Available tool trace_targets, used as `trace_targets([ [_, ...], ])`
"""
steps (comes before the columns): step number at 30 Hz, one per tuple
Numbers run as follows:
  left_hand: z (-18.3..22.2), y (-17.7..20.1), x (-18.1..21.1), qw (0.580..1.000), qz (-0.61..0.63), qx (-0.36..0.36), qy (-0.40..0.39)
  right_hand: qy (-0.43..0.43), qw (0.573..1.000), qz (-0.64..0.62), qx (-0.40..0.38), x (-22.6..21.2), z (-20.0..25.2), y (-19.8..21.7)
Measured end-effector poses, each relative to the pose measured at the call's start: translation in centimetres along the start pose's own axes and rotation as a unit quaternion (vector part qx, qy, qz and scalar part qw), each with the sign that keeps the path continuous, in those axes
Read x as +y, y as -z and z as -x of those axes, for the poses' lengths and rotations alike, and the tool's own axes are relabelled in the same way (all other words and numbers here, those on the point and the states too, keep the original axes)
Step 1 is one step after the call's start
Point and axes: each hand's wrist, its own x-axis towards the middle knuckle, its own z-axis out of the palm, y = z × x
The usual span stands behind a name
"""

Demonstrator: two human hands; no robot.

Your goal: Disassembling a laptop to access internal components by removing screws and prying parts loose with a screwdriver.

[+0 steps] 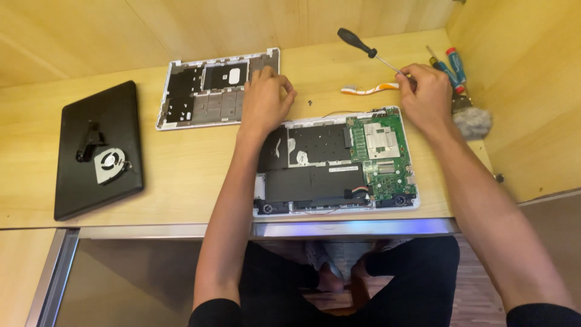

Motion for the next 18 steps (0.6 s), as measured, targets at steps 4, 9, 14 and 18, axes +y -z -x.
trace_targets([
  [4, -0.4, -2.9, -1.3, 0.999, -0.041, -0.011, -0.019, -0.017, 1.000, -0.004, -0.008, 0.3, -0.2, 0.1],
  [9, 0.7, -2.3, -1.7, 0.996, 0.054, -0.066, 0.020, -0.020, 1.000, 0.003, -0.016, -1.0, 0.0, 0.4],
  [14, 0.7, -2.0, 0.4, 0.996, 0.042, -0.080, -0.013, -0.019, 1.000, -0.001, -0.025, -0.5, -0.1, 0.4],
  [18, 0.2, -3.8, -1.4, 0.996, 0.004, -0.062, -0.065, -0.018, 0.999, -0.003, -0.032, -0.9, -0.1, 0.5],
])
